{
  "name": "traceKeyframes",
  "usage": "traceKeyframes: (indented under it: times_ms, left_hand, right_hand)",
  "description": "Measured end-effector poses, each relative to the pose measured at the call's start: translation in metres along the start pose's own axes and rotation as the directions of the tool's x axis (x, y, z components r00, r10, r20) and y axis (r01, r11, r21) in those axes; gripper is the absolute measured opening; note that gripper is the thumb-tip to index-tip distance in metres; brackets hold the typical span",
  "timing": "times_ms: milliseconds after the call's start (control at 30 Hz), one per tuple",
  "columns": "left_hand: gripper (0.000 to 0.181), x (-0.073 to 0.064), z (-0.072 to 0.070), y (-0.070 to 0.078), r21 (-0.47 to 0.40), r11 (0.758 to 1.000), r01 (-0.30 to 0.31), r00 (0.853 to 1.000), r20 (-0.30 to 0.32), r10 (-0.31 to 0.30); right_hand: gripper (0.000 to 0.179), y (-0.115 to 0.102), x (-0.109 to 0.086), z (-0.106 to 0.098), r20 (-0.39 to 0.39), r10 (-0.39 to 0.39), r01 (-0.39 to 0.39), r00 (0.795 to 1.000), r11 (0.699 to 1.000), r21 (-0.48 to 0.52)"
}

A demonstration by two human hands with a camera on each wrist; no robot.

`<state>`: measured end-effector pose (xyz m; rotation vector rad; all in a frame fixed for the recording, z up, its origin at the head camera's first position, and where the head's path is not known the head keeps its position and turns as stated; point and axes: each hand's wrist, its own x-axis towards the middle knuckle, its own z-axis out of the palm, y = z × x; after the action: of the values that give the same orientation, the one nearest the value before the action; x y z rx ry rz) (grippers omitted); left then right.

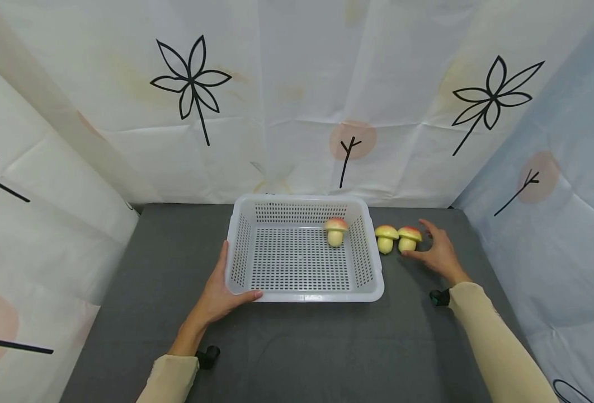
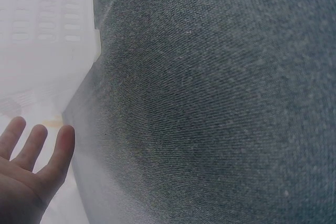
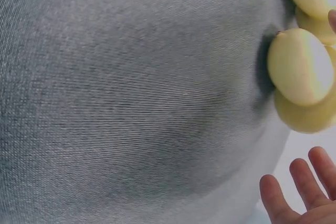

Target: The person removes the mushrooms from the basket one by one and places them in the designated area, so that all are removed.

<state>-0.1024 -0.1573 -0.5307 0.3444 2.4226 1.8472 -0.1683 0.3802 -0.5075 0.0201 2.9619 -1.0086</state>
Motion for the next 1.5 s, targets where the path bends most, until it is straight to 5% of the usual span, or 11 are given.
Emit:
traceKeyframes:
  times_ms: [967,1500]
  left_hand:
    - [0.142,0.000,0.001,0.000,-0.004,1.000,0.000,1.000,-0.006,0.000]
    - [0.143,-0.001,0.000,-0.002,0.028,0.999,0.027,1.000,-0.012,-0.026]
  right_hand:
    - [0.096,-0.064,-0.010,-0.022,-0.055,-0.135,0.138,0.989,0.988,0.064]
    - [0.094,-0.101,-0.006,-0.014,-0.070,-0.221,0.229,0.973,0.963,0.142]
